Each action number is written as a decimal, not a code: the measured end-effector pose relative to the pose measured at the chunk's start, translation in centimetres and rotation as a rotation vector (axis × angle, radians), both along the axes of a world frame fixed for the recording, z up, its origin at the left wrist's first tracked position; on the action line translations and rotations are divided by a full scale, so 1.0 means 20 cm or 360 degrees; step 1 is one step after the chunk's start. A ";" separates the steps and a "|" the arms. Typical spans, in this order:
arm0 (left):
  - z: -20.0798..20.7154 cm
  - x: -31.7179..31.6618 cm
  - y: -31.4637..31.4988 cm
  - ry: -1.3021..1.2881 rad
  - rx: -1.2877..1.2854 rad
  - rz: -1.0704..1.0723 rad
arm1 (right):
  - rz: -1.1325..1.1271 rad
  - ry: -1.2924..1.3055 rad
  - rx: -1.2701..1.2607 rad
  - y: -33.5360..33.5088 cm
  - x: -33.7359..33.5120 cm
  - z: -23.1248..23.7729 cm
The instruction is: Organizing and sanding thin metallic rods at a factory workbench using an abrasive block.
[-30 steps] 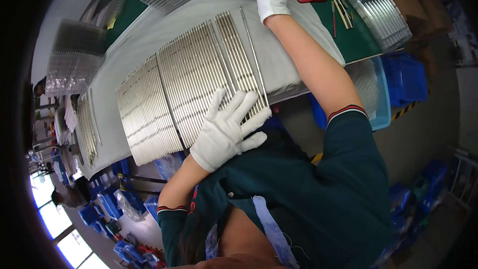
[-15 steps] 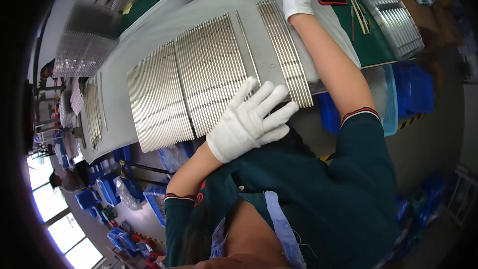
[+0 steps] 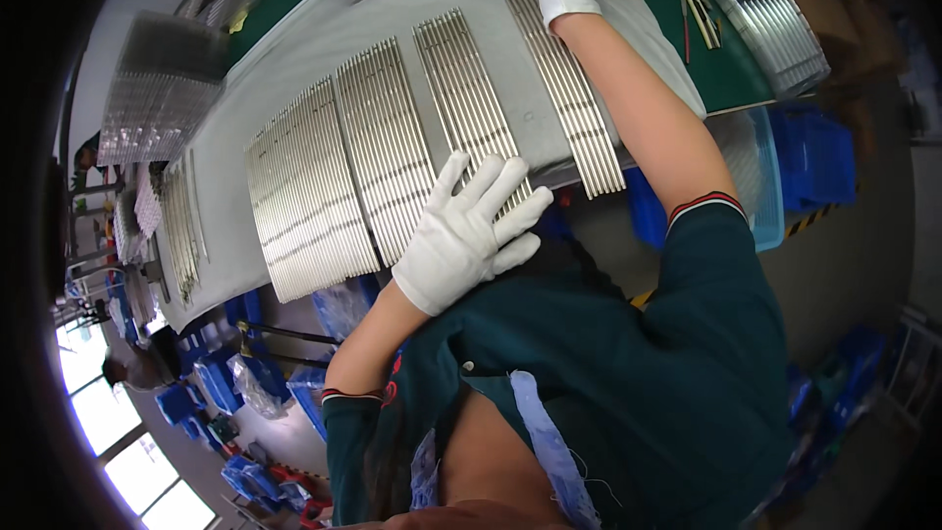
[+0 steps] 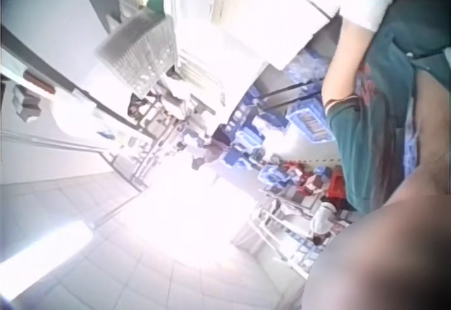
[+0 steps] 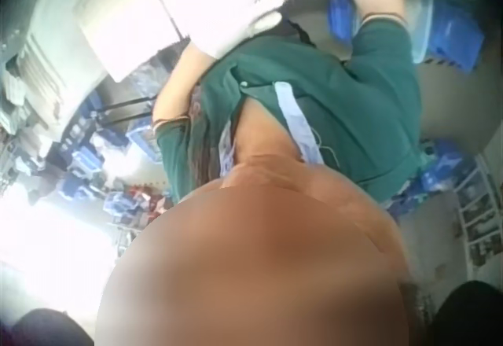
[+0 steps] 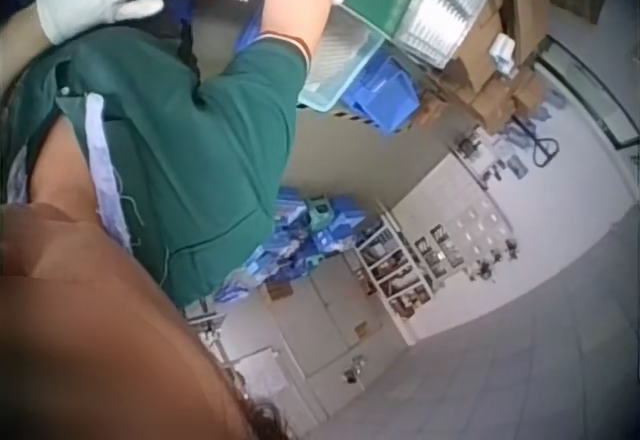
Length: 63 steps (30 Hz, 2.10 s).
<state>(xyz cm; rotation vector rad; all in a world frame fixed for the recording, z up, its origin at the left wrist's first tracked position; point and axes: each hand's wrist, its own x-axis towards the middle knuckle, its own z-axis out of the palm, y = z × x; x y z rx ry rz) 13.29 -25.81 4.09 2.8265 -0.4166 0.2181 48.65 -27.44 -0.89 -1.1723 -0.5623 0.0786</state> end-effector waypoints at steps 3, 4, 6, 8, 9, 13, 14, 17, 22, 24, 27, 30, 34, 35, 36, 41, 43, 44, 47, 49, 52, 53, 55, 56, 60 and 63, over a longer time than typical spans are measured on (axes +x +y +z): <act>-0.03 0.08 -0.05 -0.0022 -0.0053 -0.0072 | 0.0059 0.0136 0.0159 -0.01 0.00 0.00; -0.04 0.10 -0.07 -0.0028 -0.0068 -0.0090 | 0.0051 0.0150 0.0154 -0.01 0.00 -0.01; -0.04 0.11 -0.07 -0.0031 -0.0072 -0.0086 | 0.0035 0.0180 0.0145 -0.03 0.00 -0.01; -0.04 0.09 -0.06 -0.0035 -0.0050 -0.0060 | 0.0059 0.0177 0.0105 -0.04 0.02 -0.01; -0.03 0.06 -0.05 -0.0013 -0.0045 -0.0032 | 0.0069 0.0176 0.0085 -0.04 0.02 -0.01; 0.02 -0.08 0.01 0.0130 0.0042 0.0093 | 0.0083 0.0233 0.0128 -0.04 0.02 -0.01; 0.03 -0.11 0.03 0.0161 0.0068 0.0134 | 0.0099 0.0228 0.0160 -0.03 0.01 -0.01; 0.05 -0.18 0.06 0.0135 0.0097 0.0227 | 0.0076 0.0173 0.0170 -0.02 -0.02 0.01; 0.02 -0.12 0.03 0.0093 0.0041 0.0148 | 0.0047 0.0124 0.0116 -0.03 -0.06 0.05; 0.00 -0.03 -0.02 0.0020 -0.0116 0.0015 | 0.0073 0.0174 0.0135 -0.05 -0.06 0.04; 0.01 0.04 -0.04 -0.0211 -0.0402 -0.0116 | -0.0044 0.0302 0.0118 -0.06 -0.03 0.02; 0.07 -0.07 0.04 -0.0116 -0.0137 0.0107 | -0.0043 0.0372 0.0224 -0.06 0.01 -0.01; 0.10 -0.29 0.14 -0.0028 0.0079 0.0513 | -0.0078 0.0260 0.0087 -0.06 -0.01 0.00; 0.10 -0.33 0.16 0.0019 0.0154 0.0569 | -0.0074 0.0246 0.0061 -0.06 -0.02 0.01; 0.08 -0.35 0.16 0.0016 0.0152 0.0593 | -0.0083 0.0241 0.0006 -0.06 -0.04 0.02; 0.02 -0.36 0.15 -0.0003 0.0074 0.0560 | -0.0190 0.0050 -0.0117 -0.06 -0.10 0.05; 0.00 -0.32 0.14 0.0019 0.0044 0.0479 | -0.0139 -0.0020 -0.0054 -0.06 -0.09 0.05; 0.00 -0.29 0.13 -0.0009 0.0031 0.0452 | -0.0113 -0.0057 -0.0023 -0.06 -0.09 0.04; -0.01 -0.21 0.08 0.0002 -0.0048 0.0330 | -0.0163 -0.0084 -0.0074 -0.06 -0.06 0.02; -0.02 -0.16 0.06 -0.0015 -0.0064 0.0283 | -0.0257 0.0013 -0.0110 -0.06 -0.05 0.01; -0.01 -0.14 0.04 -0.0003 -0.0048 0.0263 | -0.0280 0.0063 -0.0083 -0.07 -0.03 -0.01; -0.01 -0.14 0.04 0.0011 -0.0033 0.0269 | -0.0285 0.0032 -0.0086 -0.07 -0.03 -0.01; 0.00 -0.17 0.05 0.0007 -0.0003 0.0304 | -0.0286 0.0003 -0.0074 -0.07 -0.02 -0.01; 0.01 -0.20 0.06 -0.0010 0.0011 0.0331 | -0.0283 0.0006 -0.0060 -0.07 -0.02 0.00; 0.03 -0.31 0.11 0.0073 0.0049 0.0470 | -0.0278 0.0021 -0.0098 -0.06 -0.01 0.00; 0.03 -0.36 0.14 0.0026 0.0114 0.0517 | -0.0264 0.0059 -0.0121 -0.06 -0.02 -0.01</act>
